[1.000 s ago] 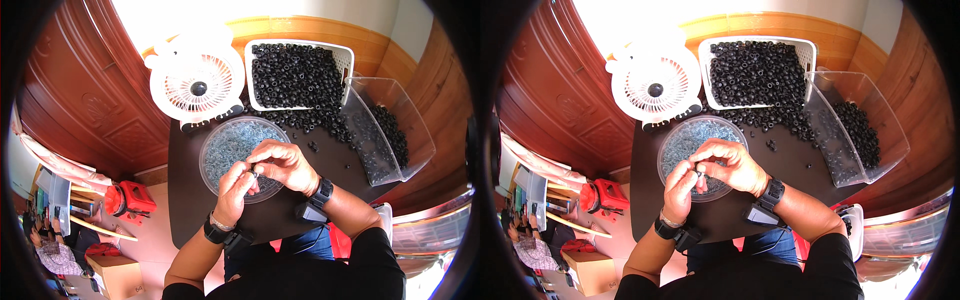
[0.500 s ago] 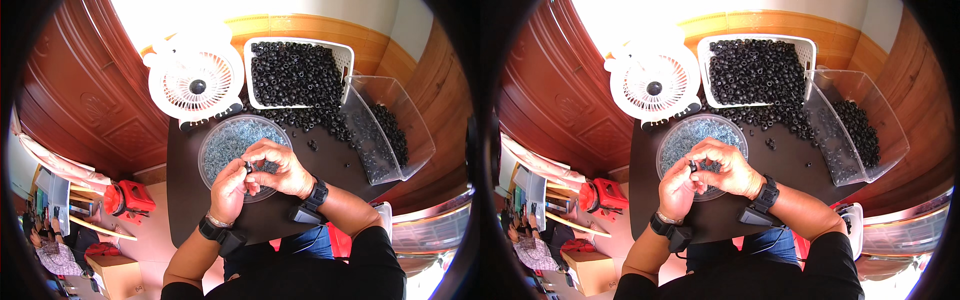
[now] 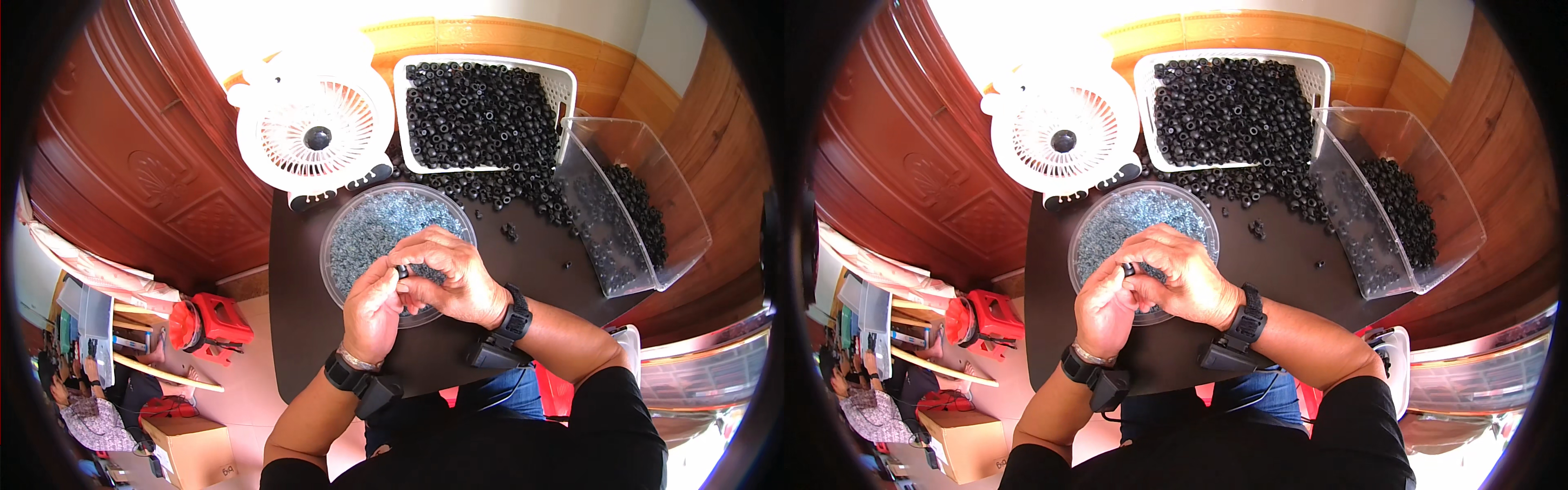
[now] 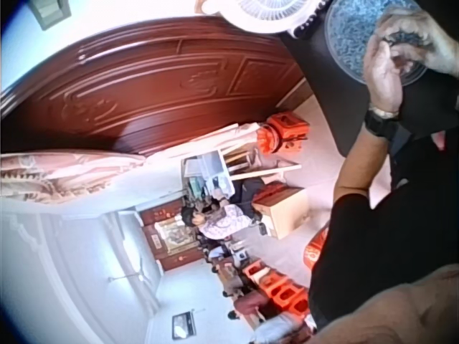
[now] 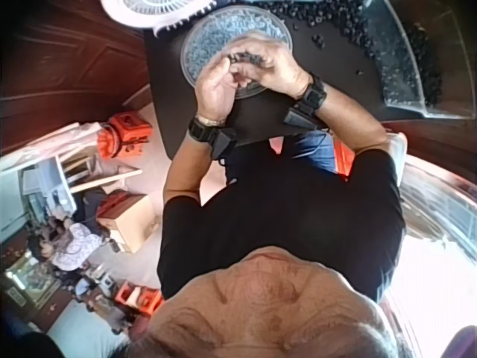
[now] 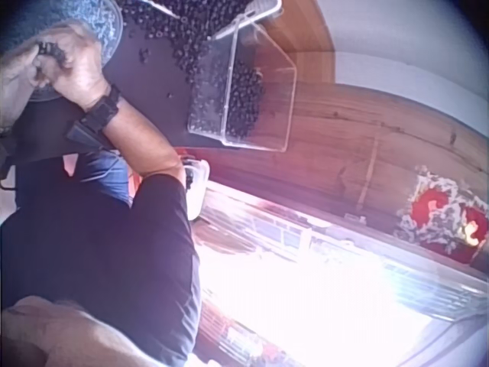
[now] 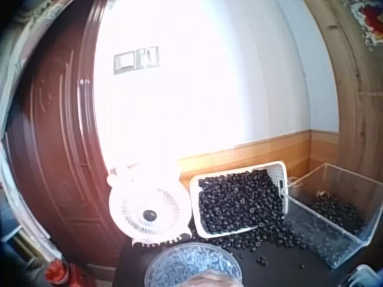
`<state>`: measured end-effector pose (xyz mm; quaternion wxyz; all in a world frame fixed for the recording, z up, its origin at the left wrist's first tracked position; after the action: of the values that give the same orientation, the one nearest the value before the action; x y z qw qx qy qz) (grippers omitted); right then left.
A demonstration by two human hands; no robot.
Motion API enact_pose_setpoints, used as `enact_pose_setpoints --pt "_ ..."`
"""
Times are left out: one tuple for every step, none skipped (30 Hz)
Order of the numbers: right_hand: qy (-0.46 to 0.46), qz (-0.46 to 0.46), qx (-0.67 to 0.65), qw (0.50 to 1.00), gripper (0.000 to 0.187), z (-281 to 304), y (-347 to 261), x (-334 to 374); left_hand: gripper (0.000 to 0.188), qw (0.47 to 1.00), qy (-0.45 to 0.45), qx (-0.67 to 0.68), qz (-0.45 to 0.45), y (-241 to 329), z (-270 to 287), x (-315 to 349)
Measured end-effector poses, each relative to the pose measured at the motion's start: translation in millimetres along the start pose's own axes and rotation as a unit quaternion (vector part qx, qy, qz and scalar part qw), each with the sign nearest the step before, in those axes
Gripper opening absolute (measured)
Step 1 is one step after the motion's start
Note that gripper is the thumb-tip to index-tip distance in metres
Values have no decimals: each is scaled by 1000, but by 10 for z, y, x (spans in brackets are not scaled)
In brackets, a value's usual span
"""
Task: The person is manually assembling small black plastic components with blue plastic inserts.
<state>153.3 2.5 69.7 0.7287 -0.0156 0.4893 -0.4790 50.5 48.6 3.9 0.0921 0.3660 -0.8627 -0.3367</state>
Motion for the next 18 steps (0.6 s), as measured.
enact_pose_setpoints --pt "-3 11 15 1000 37 2 -22 -7 32 1000 0 0 1 2 -9 6" --pt "-2 11 15 1000 37 4 -23 -9 32 1000 4 -4 2 7 -12 7" --pt "1 11 18 1000 37 9 -24 -9 33 1000 9 -9 4 10 -10 7" --pt "4 12 21 1000 37 14 -24 -9 33 1000 8 -9 5 13 -2 4" --pt "5 11 22 1000 37 15 -19 -5 33 1000 -1 -12 9 10 -2 3" --pt "6 15 24 1000 37 14 -16 1 33 1000 -9 -16 13 1 -5 2" --pt "7 19 26 999 37 16 -15 5 33 1000 -10 -16 14 -8 2 0" --pt "7 19 25 999 37 19 -20 2 34 1000 -13 -17 8 -4 9 1" --pt "6 21 19 1000 37 25 -37 -6 35 1000 -17 -18 2 0 10 3" --pt "4 24 14 1000 36 28 -48 -12 35 1000 -16 -18 2 7 -10 11" --pt "4 22 14 1000 36 34 -44 -9 35 999 -17 -32 -5 24 -53 21" --pt "5 30 17 999 36 40 -52 -8 36 999 -19 -45 -12 35 -77 28" --pt "5 39 20 999 35 44 -58 -6 36 999 -18 -45 -11 26 -66 29" --pt "6 39 20 999 35 47 -47 -12 37 999 -20 -42 -7 24 -56 25" --pt "-2 37 7 999 35 33 -25 -14 38 999 -23 -40 -4 23 -53 23" --pt "-11 35 -6 999 34 14 -6 -12 38 999 -23 -41 -4 25 -66 26" --pt "-10 34 -5 999 34 3 12 -1 37 999 -17 -32 -5 21 -80 24" --pt "-4 21 -32 999 33 -4 49 11 36 1000 -11 -23 -5 19 -91 22"
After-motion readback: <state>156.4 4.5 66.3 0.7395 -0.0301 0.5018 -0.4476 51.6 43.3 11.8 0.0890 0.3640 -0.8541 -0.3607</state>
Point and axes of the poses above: each hand's wrist, its own x-axis away from the middle knuckle, its own z-axis out of the back of the hand, y = z × x, the point moved 7 cm from there along -x, towards the middle knuckle, and after that the axes turned 14 degrees about x, right-handed, at the moved point
